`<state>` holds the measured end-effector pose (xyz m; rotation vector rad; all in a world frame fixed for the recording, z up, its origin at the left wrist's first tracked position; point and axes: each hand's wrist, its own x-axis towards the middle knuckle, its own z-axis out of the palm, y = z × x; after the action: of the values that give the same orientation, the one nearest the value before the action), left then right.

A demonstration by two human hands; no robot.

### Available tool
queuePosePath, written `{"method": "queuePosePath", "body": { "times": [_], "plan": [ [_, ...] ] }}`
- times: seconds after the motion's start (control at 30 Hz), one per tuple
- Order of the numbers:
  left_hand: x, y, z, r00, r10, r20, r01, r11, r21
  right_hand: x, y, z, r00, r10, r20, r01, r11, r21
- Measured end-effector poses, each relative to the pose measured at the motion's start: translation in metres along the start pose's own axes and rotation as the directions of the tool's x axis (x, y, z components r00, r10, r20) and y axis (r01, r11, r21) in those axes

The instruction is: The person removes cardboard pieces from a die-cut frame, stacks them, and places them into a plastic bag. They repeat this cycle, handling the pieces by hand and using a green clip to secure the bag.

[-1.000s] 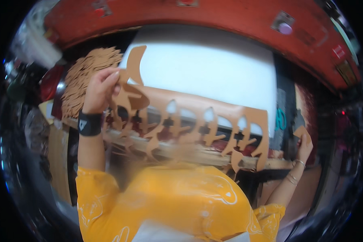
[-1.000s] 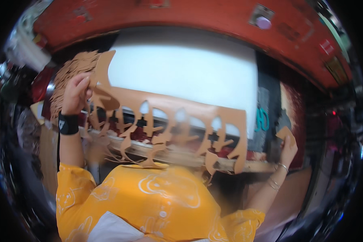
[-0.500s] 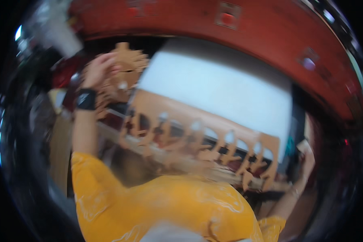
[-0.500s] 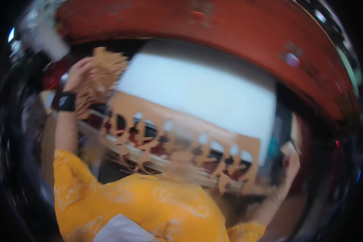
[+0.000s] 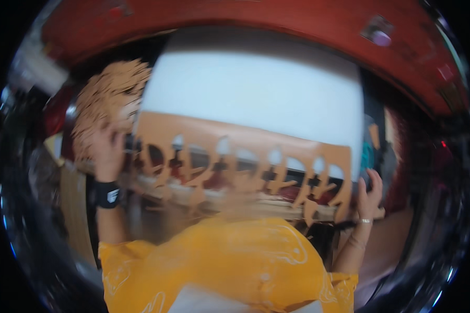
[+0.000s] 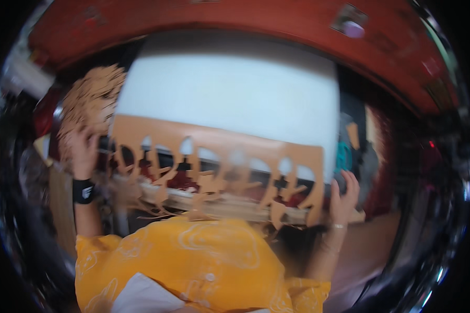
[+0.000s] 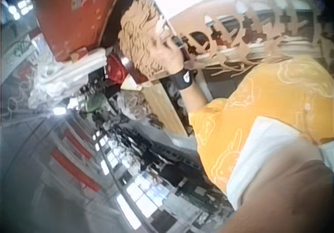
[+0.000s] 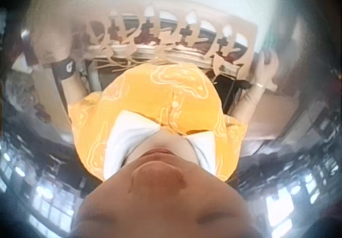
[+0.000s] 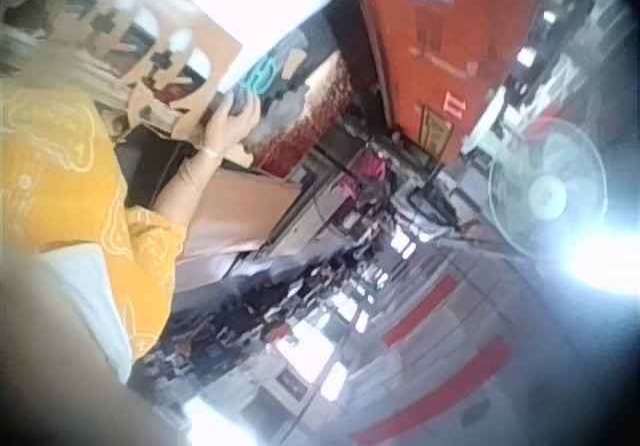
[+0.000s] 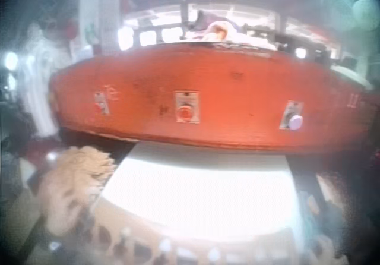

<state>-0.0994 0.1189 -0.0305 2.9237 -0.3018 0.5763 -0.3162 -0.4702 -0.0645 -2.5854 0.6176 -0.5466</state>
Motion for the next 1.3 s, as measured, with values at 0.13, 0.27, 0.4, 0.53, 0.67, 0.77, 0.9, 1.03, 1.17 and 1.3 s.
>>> {"method": "queuePosePath", "body": {
  "times": [0.13, 0.27, 0.4, 0.53, 0.67, 0.77, 0.9, 1.03, 1.17, 1.3],
  "plan": [
    [-0.036, 0.026, 0.002, 0.98, -0.127, 0.154, 0.127, 0.992, 0.01, 0.004, -0.037, 0.006, 0.963, 0.16, 0.218, -0.154, 0.987, -0.045],
    [-0.05, 0.029, 0.014, 0.941, -0.291, 0.174, 0.296, 0.955, -0.006, 0.005, -0.054, 0.002, 0.872, 0.357, 0.334, -0.326, 0.934, -0.147],
    [-0.052, 0.021, 0.032, 0.905, -0.395, 0.158, 0.423, 0.875, -0.234, -0.002, -0.051, 0.016, 0.916, 0.251, 0.314, -0.356, 0.868, 0.345],
    [-0.029, 0.031, 0.026, 0.878, -0.474, -0.066, 0.377, 0.771, -0.514, 0.017, -0.034, 0.029, 0.961, 0.231, 0.155, -0.276, 0.718, 0.64],
    [0.032, 0.039, 0.009, 0.94, -0.312, -0.14, 0.168, 0.778, -0.605, 0.072, -0.018, -0.005, 0.909, 0.404, -0.098, -0.244, 0.71, 0.661],
    [0.065, 0.03, 0.027, 0.975, -0.213, -0.06, 0.162, 0.87, -0.466, 0.094, -0.02, -0.029, 0.921, 0.351, -0.171, -0.157, 0.734, 0.661],
    [0.069, 0.0, 0.082, 0.953, -0.172, 0.248, 0.268, 0.86, -0.434, 0.073, -0.018, -0.012, 0.927, 0.347, 0.141, -0.369, 0.912, 0.181],
    [0.057, -0.027, 0.099, 0.963, -0.082, 0.255, 0.23, 0.743, -0.628, 0.031, 0.029, -0.004, 0.974, 0.206, -0.095, -0.183, 0.961, 0.206],
    [0.071, -0.046, 0.069, 0.928, -0.236, -0.288, 0.124, 0.926, -0.356, 0.008, 0.084, -0.025, 0.925, 0.292, -0.243, -0.337, 0.926, -0.169],
    [0.074, -0.031, 0.079, 0.954, -0.236, -0.182, 0.24, 0.971, -0.001, 0.011, 0.112, -0.037, 0.928, 0.365, 0.078, -0.359, 0.93, -0.078]
  ]
}}
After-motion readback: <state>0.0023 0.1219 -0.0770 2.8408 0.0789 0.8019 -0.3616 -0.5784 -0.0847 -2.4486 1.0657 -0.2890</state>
